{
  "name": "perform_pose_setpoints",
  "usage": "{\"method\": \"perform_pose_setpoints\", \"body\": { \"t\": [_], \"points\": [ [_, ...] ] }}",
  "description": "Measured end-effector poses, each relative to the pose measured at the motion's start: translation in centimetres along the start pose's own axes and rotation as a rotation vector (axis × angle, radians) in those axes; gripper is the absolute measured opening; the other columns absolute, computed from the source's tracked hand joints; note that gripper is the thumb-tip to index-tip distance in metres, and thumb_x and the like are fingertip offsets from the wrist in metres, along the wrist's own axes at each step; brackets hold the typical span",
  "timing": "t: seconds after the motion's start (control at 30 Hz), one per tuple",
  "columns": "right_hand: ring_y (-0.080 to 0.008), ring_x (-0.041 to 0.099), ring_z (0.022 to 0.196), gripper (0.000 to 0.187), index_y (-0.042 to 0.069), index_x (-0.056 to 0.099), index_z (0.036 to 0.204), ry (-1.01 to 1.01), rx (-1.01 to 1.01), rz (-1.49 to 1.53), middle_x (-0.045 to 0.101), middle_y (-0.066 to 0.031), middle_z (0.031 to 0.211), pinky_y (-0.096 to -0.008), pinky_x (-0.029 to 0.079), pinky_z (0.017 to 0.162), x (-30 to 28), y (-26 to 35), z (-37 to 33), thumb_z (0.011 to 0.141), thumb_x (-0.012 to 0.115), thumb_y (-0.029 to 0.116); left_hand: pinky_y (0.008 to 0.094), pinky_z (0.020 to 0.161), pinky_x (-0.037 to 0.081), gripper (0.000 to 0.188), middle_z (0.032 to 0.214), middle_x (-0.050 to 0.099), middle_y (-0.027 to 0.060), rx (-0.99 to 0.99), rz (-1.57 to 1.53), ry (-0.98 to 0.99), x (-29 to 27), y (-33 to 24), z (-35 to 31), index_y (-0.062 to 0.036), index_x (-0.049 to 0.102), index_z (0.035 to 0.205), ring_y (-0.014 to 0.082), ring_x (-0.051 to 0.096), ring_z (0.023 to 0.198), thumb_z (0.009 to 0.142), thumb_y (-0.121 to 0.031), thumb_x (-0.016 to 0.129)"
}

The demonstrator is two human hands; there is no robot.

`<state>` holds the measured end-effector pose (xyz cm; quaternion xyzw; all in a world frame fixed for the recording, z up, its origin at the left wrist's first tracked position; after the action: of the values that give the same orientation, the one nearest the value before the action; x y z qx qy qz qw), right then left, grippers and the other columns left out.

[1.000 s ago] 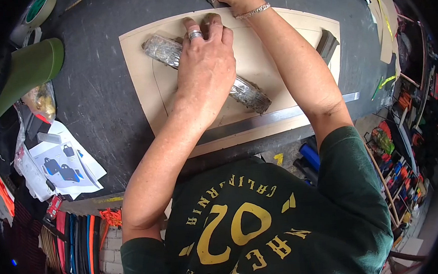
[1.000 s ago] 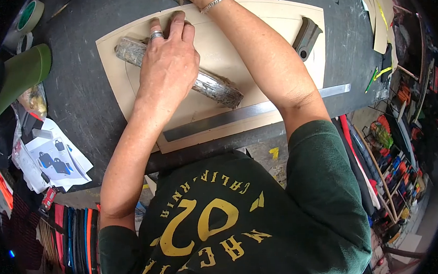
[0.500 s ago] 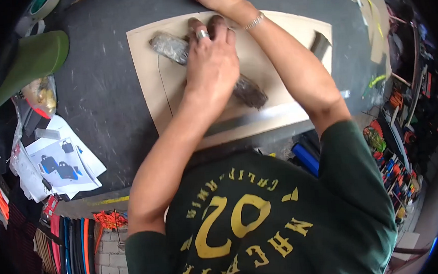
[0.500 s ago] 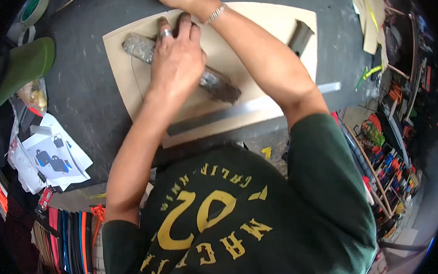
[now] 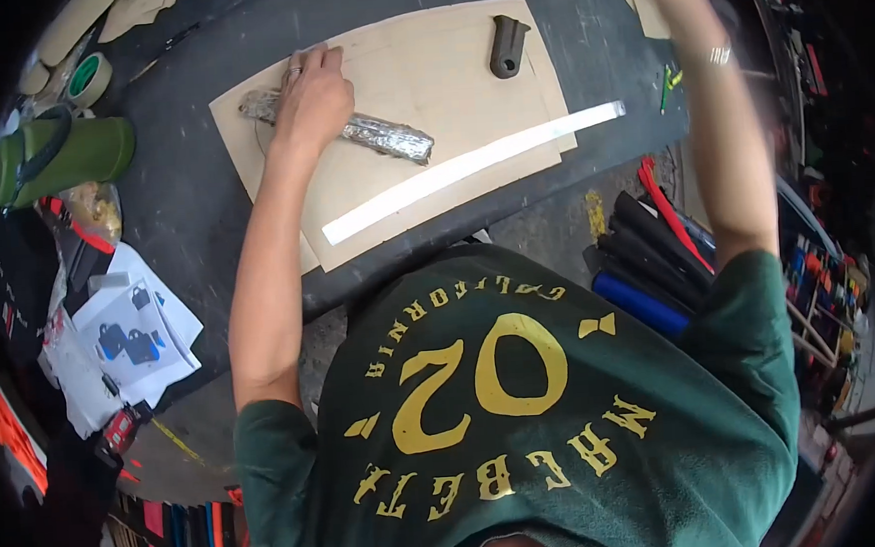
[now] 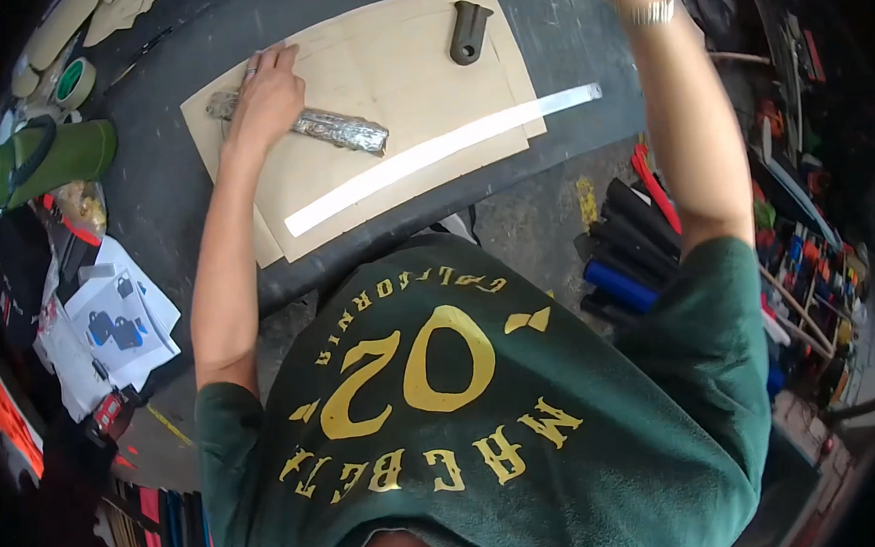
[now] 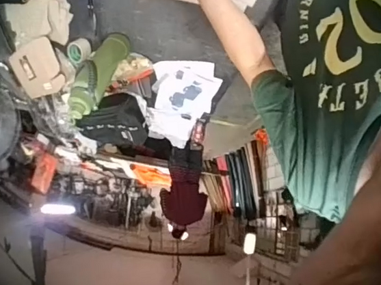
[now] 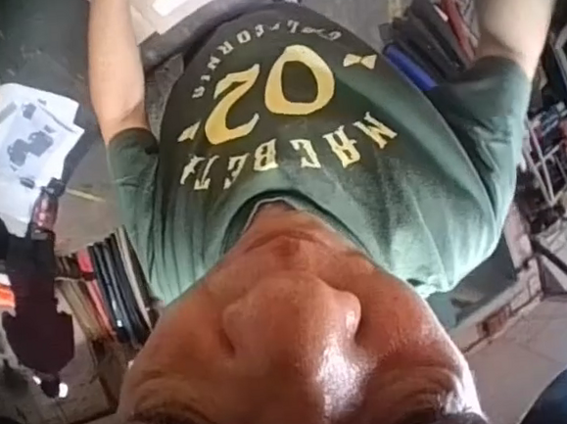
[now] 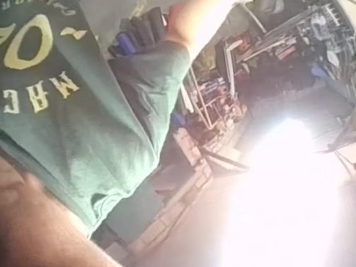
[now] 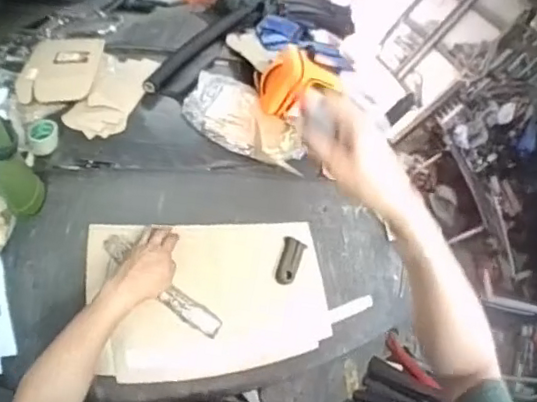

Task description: Cutting out pattern templates from leather material using a utility knife and a metal ruler on a workshop bench.

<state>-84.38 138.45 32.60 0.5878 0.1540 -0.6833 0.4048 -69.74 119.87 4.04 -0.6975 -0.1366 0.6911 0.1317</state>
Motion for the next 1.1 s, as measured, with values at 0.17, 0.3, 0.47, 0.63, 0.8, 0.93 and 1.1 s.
{"method": "perform_pose_setpoints", "body": {
  "t": [0.17,0.3,0.47,0.63,0.8,0.93,1.1],
  "points": [
    [-0.0288,0.068,0.09,0.038,0.005,0.07,0.12,0.322,0.066,0.341,0.069,-0.0131,0.102,-0.0368,0.054,0.084,14.8,-3.7,-16.5,0.09,0.08,0.025,0.052,0.108,0.045,0.048,0.139,0.053,0.027,-0.402,-0.208,-0.22,-3.2,-4.3,-9.4,0.0047,0.05,0.135,0.0476,0.052,0.126,0.09,-0.003,0.063],
    [-0.0326,0.067,0.102,0.049,0.005,0.07,0.122,0.336,0.032,0.441,0.069,-0.0158,0.107,-0.0415,0.054,0.089,22.3,1.7,-17.4,0.086,0.081,0.036,0.0498,0.107,0.046,0.053,0.137,0.053,0.0295,-0.511,-0.189,-0.126,0.9,-6.8,-14.0,0.0069,0.052,0.135,0.0468,0.053,0.125,0.088,-0.009,0.07],
    [-0.034,0.067,0.105,0.047,0.005,0.071,0.116,0.439,-0.112,0.39,0.068,-0.0165,0.109,-0.0433,0.054,0.093,27.6,6.3,-14.7,0.082,0.08,0.035,0.0482,0.106,0.047,0.062,0.138,0.054,0.0267,-0.366,0.142,-0.135,2.6,-6.0,-13.9,0.0069,0.056,0.135,0.0459,0.053,0.126,0.085,-0.022,0.078],
    [-0.0336,0.068,0.103,0.041,0.005,0.071,0.113,0.393,-0.157,0.285,0.068,-0.0148,0.109,-0.0425,0.054,0.094,27.7,4.9,-15.6,0.082,0.079,0.031,0.0471,0.106,0.047,0.062,0.14,0.053,0.0255,-0.366,0.216,-0.122,3.5,-5.5,-14.9,0.0066,0.055,0.139,0.0431,0.051,0.13,0.09,-0.028,0.073],
    [-0.0298,0.067,0.107,0.04,0.007,0.071,0.117,0.416,-0.149,0.234,0.069,-0.0107,0.109,-0.041,0.054,0.095,25.1,2.3,-18.2,0.082,0.078,0.026,0.0469,0.109,0.046,0.062,0.141,0.053,0.0274,-0.385,0.211,-0.052,3.5,-5.4,-15.0,0.0065,0.053,0.141,0.0441,0.05,0.131,0.093,-0.028,0.071],
    [-0.0285,0.065,0.109,0.041,0.008,0.071,0.118,0.442,-0.122,0.179,0.069,-0.0098,0.11,-0.0398,0.055,0.095,24.8,1.3,-18.6,0.082,0.078,0.025,0.0473,0.109,0.046,0.062,0.141,0.053,0.0282,-0.355,0.202,-0.044,3.0,-5.1,-14.7,0.007,0.053,0.141,0.0445,0.05,0.131,0.093,-0.027,0.071],
    [-0.0281,0.064,0.111,0.044,0.009,0.07,0.122,0.453,-0.141,0.146,0.069,-0.0081,0.113,-0.0386,0.054,0.098,24.5,1.1,-18.7,0.081,0.078,0.023,0.0483,0.109,0.045,0.062,0.14,0.053,0.0303,-0.369,0.171,-0.067,3.2,-4.8,-14.8,0.0078,0.053,0.14,0.0453,0.05,0.131,0.092,-0.026,0.073]
  ]
}}
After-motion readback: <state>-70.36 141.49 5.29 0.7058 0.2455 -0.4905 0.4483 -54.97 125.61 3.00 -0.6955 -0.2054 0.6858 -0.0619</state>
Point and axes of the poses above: each hand's wrist, its own z-axis towards the middle knuckle, its own x-axis out of the palm, y = z × x, the point moved 6 cm from there along z, towards the middle knuckle
